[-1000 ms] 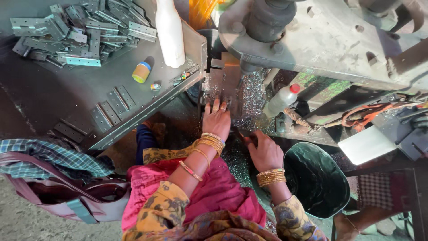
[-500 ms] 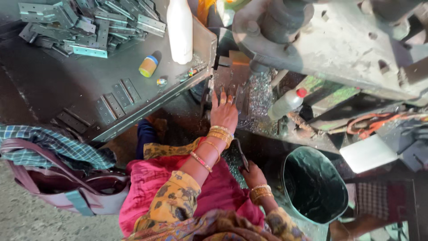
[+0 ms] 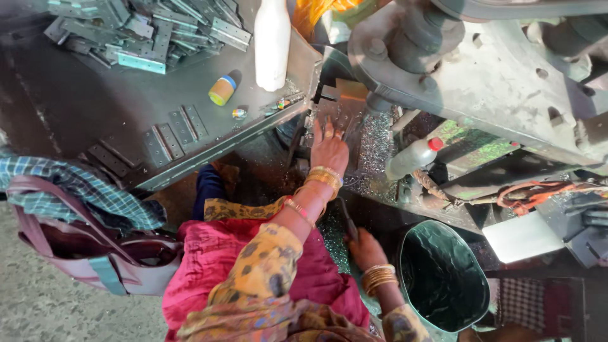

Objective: The person repeatedly picks up small metal plates from a bin, places them under a drill press, operates the machine to drill holes, and then removes the finished plates. This cycle is performed continuously throughout the clip.

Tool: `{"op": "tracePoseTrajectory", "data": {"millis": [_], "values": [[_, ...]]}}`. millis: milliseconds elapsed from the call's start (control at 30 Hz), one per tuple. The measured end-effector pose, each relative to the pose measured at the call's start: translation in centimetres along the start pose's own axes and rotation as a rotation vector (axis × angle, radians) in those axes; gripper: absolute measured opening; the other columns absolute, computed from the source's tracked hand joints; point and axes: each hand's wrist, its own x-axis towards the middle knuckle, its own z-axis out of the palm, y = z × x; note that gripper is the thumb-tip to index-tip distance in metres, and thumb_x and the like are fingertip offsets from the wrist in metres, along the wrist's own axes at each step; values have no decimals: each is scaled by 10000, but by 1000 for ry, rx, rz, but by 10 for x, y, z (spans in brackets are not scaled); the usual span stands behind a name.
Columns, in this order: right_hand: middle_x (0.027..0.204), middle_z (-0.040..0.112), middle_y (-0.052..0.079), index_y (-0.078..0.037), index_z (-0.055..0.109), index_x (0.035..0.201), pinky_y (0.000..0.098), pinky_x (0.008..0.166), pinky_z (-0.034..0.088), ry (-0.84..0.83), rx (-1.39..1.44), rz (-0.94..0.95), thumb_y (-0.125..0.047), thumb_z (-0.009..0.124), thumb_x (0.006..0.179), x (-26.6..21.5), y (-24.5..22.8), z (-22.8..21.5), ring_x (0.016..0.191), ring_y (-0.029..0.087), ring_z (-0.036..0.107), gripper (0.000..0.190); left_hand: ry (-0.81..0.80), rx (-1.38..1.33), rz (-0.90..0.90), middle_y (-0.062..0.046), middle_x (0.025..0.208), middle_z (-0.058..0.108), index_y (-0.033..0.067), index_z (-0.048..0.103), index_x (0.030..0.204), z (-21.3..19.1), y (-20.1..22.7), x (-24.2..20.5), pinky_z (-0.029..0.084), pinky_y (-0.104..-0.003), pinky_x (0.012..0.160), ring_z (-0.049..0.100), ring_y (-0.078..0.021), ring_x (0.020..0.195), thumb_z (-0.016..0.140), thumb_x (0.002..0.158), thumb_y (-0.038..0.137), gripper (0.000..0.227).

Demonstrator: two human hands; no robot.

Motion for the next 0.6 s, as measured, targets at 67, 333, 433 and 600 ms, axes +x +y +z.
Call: {"op": "tracePoseTrajectory", "data": {"millis": [67, 333, 433, 600], "values": [[916, 707, 276, -62, 658, 1041, 562, 746, 520, -1, 21, 4, -413, 667, 897, 0, 2, -5, 901, 494, 670, 379, 27, 12, -22, -81, 1516, 532, 76, 727, 1229, 3, 4, 9, 74, -596, 1250, 301, -340, 1526, 449, 1009, 181, 370], [836, 721, 273, -39, 658, 1034, 531, 742, 545, -82, 97, 122, -362, 675, 879, -9, -15, 4, 811, 465, 727, 359, 47, -43, -5, -83, 1559, 489, 75, 703, 1270, 19, -1, 3, 19, -543, 1269, 279, -311, 1533, 424, 1019, 208, 399], [921, 709, 256, -54, 663, 1020, 564, 733, 506, -15, -21, -74, -382, 680, 901, 0, -7, -7, 899, 487, 666, 349, -8, 39, -38, -83, 1593, 415, 89, 682, 1273, 17, 0, 17, -10, -570, 1227, 225, -300, 1527, 426, 958, 178, 415], [933, 704, 276, -70, 654, 1110, 574, 768, 511, 52, -18, 56, -380, 664, 897, -2, 15, 21, 908, 502, 663, 377, 41, 83, -112, -86, 1603, 410, 89, 669, 1317, 19, 16, 36, -14, -575, 1238, 223, -293, 1538, 390, 1001, 218, 441]]}}
